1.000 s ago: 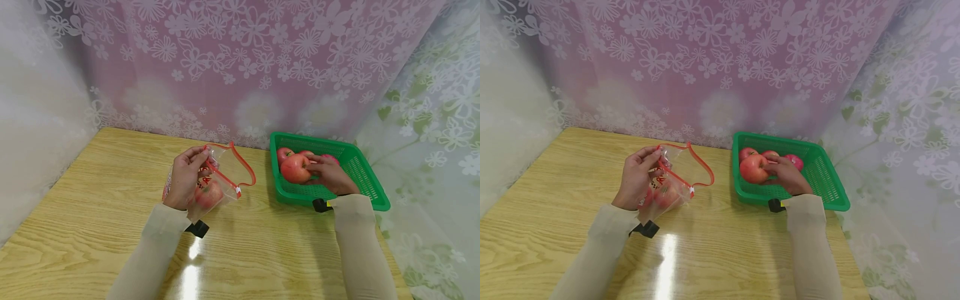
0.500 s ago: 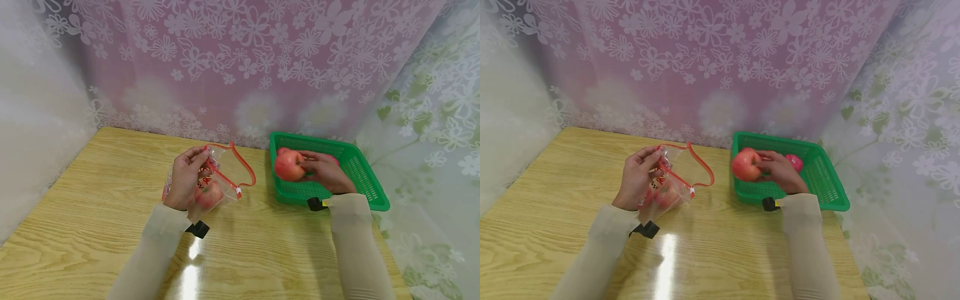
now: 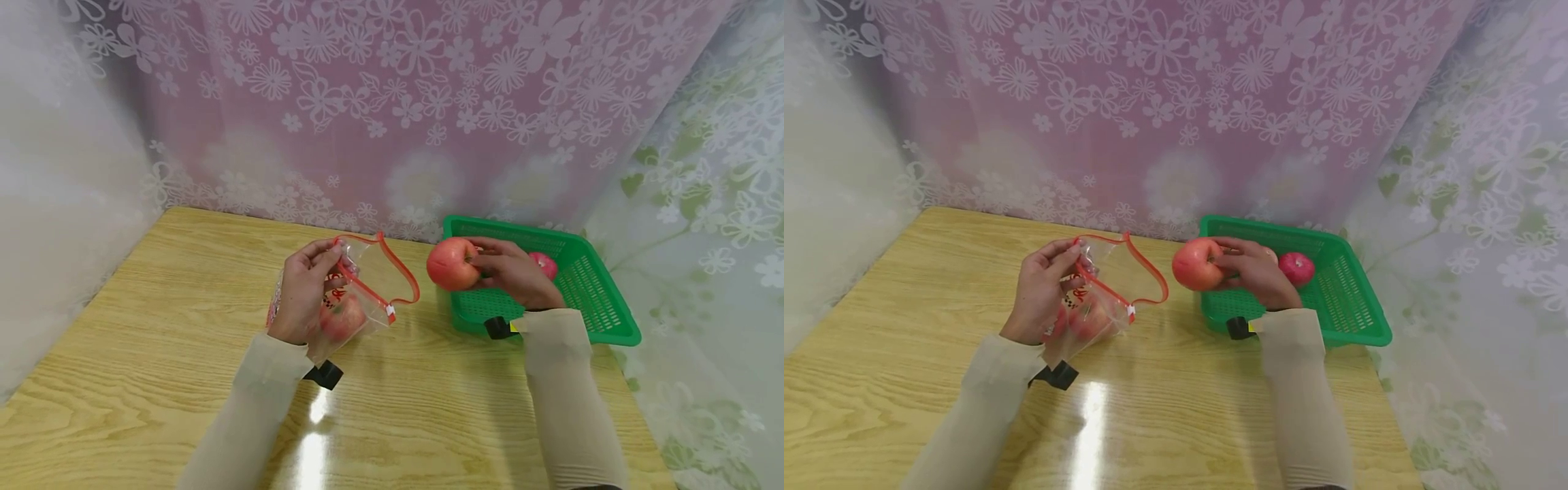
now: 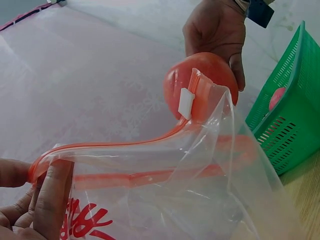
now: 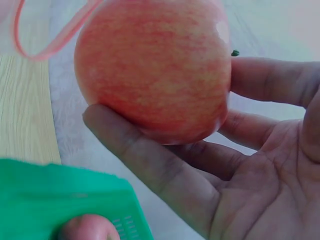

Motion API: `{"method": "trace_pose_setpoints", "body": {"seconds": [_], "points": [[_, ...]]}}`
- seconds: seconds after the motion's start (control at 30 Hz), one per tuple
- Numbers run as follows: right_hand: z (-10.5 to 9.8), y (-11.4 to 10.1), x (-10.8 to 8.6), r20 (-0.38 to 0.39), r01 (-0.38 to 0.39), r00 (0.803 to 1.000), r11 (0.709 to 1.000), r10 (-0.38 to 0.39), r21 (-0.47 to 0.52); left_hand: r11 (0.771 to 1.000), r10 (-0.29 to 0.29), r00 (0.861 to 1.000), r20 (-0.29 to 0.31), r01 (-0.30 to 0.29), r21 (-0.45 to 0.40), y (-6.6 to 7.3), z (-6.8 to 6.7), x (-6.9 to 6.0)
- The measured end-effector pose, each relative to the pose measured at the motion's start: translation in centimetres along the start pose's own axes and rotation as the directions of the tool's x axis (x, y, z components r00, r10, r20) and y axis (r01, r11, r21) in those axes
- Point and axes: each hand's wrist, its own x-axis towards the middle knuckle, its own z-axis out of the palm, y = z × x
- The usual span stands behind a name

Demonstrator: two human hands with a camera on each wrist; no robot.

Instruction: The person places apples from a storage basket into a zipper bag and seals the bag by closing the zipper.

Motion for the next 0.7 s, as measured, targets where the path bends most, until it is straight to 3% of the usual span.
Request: {"method": "trace_pose_setpoints", "body": {"seconds": [0.3, 0.7], "points": [[1.7, -0.5, 0.8, -0.015, 0.014, 1.0, 1.0, -0.014, -0.007, 1.0, 0.001, 1.0, -0.01, -0.001, -0.001, -0.1, 0.0, -0.1], [3.6, -1.0, 2.0, 0.04, 0.006, 0.999, 1.0, -0.007, 0.024, 1.0, 0.002, 1.0, -0.004, -0.002, -0.004, -0.1, 0.1, -0.2]]}}
